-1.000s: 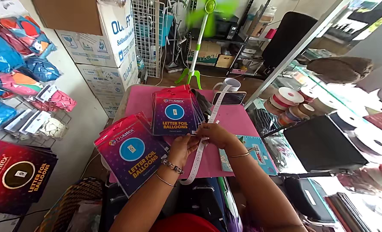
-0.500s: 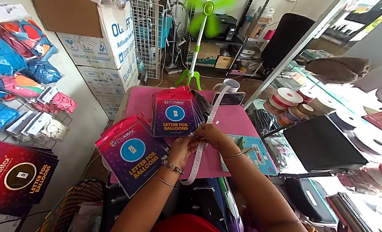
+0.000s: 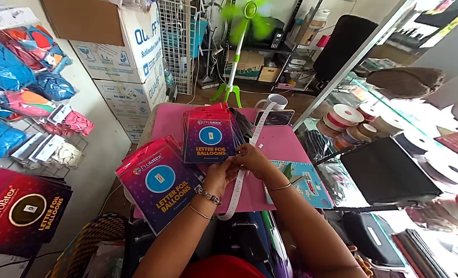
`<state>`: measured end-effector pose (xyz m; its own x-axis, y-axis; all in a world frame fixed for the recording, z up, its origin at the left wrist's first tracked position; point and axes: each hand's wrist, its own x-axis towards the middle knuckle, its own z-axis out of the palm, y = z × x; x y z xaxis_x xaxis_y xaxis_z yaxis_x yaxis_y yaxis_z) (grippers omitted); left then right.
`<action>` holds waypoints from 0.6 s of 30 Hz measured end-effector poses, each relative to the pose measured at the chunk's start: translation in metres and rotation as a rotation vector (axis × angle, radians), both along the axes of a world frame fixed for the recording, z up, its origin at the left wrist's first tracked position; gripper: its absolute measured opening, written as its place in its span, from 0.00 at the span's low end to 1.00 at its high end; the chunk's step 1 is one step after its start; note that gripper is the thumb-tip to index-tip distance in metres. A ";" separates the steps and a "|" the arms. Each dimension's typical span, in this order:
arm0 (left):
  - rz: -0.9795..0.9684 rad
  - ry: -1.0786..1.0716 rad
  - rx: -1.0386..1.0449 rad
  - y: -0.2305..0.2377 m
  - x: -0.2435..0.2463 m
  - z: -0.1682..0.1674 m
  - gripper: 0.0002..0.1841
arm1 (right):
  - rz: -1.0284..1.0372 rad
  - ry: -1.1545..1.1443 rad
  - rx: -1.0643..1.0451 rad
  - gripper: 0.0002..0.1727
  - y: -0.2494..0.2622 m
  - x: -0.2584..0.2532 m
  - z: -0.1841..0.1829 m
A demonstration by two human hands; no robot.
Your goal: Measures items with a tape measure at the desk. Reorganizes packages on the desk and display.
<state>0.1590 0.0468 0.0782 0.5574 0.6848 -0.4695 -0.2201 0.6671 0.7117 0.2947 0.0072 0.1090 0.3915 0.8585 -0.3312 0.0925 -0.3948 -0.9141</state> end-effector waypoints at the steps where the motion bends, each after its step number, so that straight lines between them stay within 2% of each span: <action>1: 0.004 -0.012 -0.003 -0.001 -0.001 0.000 0.13 | 0.017 0.003 0.012 0.32 0.000 0.001 0.000; 8: -0.001 -0.062 -0.013 -0.005 -0.010 -0.005 0.14 | 0.089 -0.020 0.015 0.32 -0.004 0.001 0.000; 11: -0.102 -0.010 0.096 -0.012 -0.027 -0.006 0.19 | 0.105 -0.136 0.004 0.31 -0.008 0.004 -0.002; 13: -0.217 0.089 0.415 -0.024 -0.054 -0.010 0.19 | 0.082 -0.168 0.010 0.31 -0.012 0.006 -0.005; 15: -0.270 0.286 0.932 -0.039 -0.086 -0.015 0.17 | 0.040 -0.126 0.025 0.30 -0.015 0.003 -0.004; 16: -0.218 0.406 1.240 -0.047 -0.101 -0.020 0.15 | 0.023 -0.081 0.033 0.31 -0.016 -0.001 -0.001; 18: 0.032 0.691 1.809 -0.051 -0.122 -0.035 0.11 | -0.003 -0.001 0.058 0.31 -0.017 -0.011 0.004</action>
